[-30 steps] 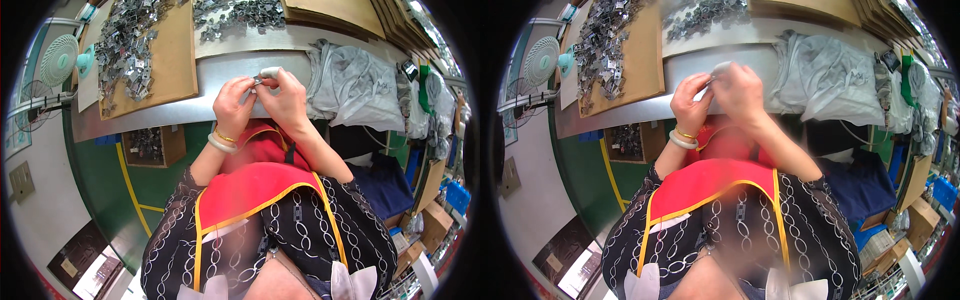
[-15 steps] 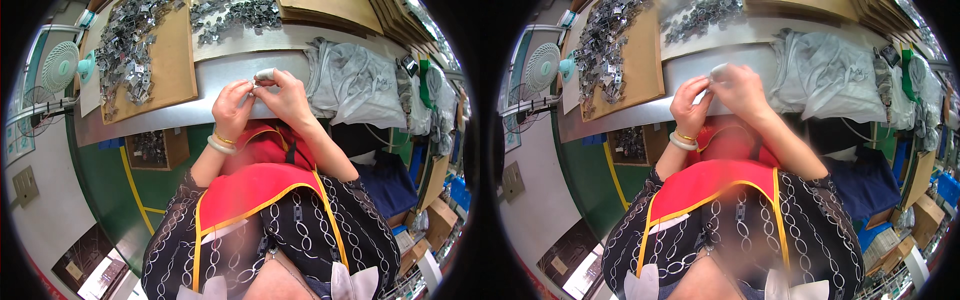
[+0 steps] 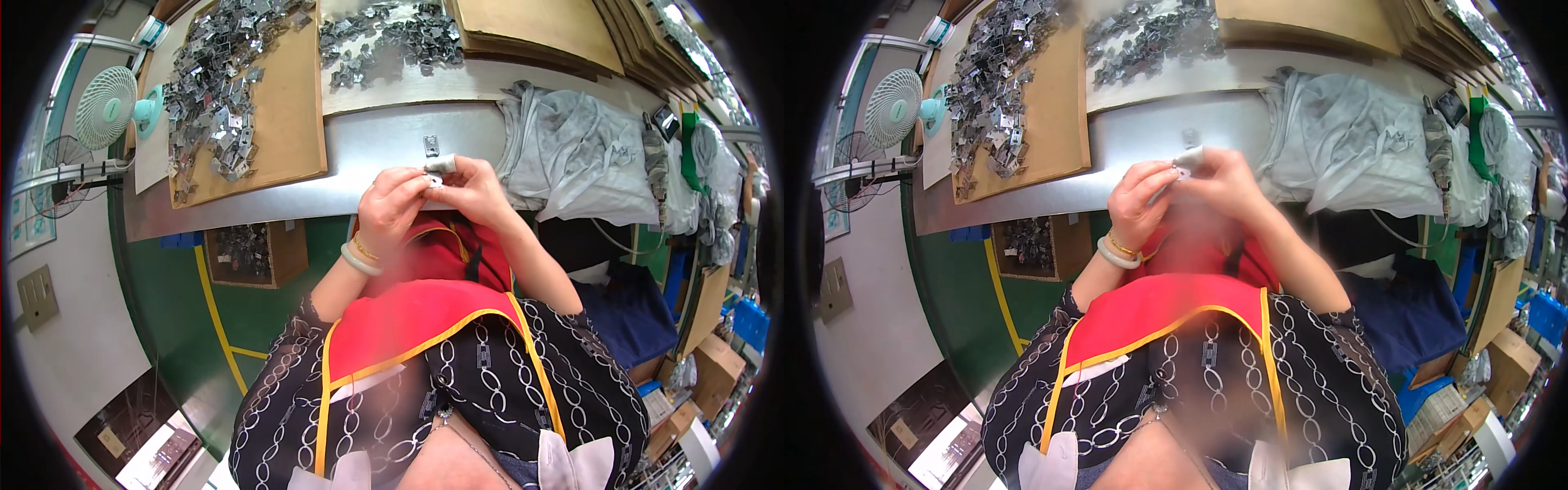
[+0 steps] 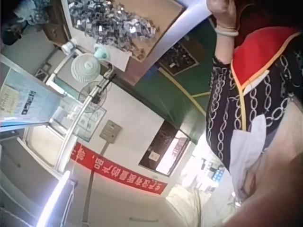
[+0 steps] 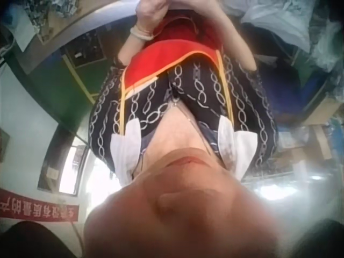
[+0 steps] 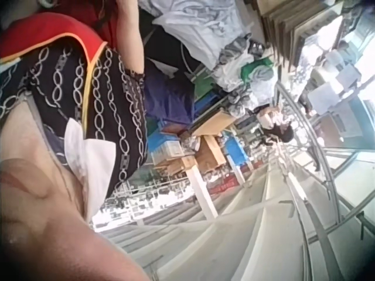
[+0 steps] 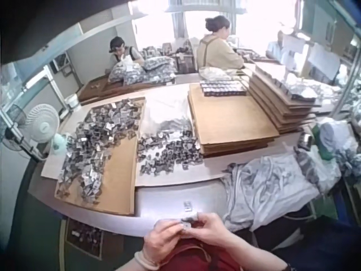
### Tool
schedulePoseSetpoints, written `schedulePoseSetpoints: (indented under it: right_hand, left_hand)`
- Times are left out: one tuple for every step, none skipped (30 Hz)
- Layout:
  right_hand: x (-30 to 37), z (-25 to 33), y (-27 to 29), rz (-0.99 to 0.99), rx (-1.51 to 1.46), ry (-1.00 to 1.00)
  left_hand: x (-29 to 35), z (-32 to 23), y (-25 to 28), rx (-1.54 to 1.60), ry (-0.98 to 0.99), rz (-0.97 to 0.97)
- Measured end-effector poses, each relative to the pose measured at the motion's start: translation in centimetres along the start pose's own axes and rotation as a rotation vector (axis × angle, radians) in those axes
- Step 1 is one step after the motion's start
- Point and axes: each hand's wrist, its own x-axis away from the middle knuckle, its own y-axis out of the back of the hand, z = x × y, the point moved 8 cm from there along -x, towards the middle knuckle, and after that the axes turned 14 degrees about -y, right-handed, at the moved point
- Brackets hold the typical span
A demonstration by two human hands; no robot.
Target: Assembling small metal and plastic components into sets at a factory workstation.
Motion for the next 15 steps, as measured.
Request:
schedulePoseSetpoints:
  right_hand:
    - [0.1, -1.0, -0.3, 0.038, -0.059, 0.003]
    - [0.4, -1.6, -0.6, 0.044, -0.092, -0.02]
    - [0.7, -2.1, -0.9, 0.049, -0.125, -0.044]
    - [0.8, -2.2, -1.0, 0.084, -0.159, 0.009]
    - [1.1, -2.2, -1.2, 0.084, -0.158, 0.007]
    - [1.6, -1.6, -1.0, 0.042, -0.099, 0.095]
    - [2.1, -1.0, -1.0, -0.001, -0.039, 0.183]
    - [2.3, -1.0, -1.0, -0.013, -0.051, 0.189]
    - [2.4, -1.1, -1.2, -0.014, -0.051, 0.188]
    - [2.5, -1.6, -1.3, -0.025, -0.09, 0.149]
    - [2.5, -1.9, -1.4, -0.032, -0.126, 0.11]
    - [2.5, -1.8, -1.4, -0.03, -0.126, 0.109]
    - [2.6, -1.4, -1.5, -0.022, -0.107, 0.104]
    - [2.8, -1.2, -1.6, -0.016, -0.09, 0.095]
    - [2.9, -1.2, -1.5, -0.015, -0.092, 0.089]
  left_hand:
    - [0.2, -0.1, -0.1, -0.002, -0.007, 0.034]
    - [0.5, -0.4, 0.0, 0.0, -0.058, 0.043]
    - [0.7, -0.5, 0.2, -0.002, -0.059, 0.041]
    - [0.9, -0.9, 0.2, -0.006, -0.083, 0.056]
    - [1.1, -1.3, 0.2, -0.009, -0.105, 0.073]
    - [1.2, -1.6, 0.2, -0.009, -0.119, 0.052]
    - [1.2, -1.7, 0.2, -0.008, -0.117, 0.052]
    - [1.1, -1.9, 0.3, 0.007, -0.127, 0.042]
    - [1.0, -2.0, 0.4, 0.023, -0.136, 0.032]
    - [1.2, -2.0, 0.4, 0.024, -0.135, 0.033]
    - [1.4, -1.8, 0.4, 0.027, -0.134, 0.046]
    - [1.6, -1.7, 0.3, 0.03, -0.134, 0.06]
    - [1.7, -1.6, 0.4, 0.029, -0.131, 0.059]
    - [1.6, -1.9, 0.5, 0.035, -0.148, 0.054]
    - [1.5, -2.2, 0.7, 0.042, -0.165, 0.05]
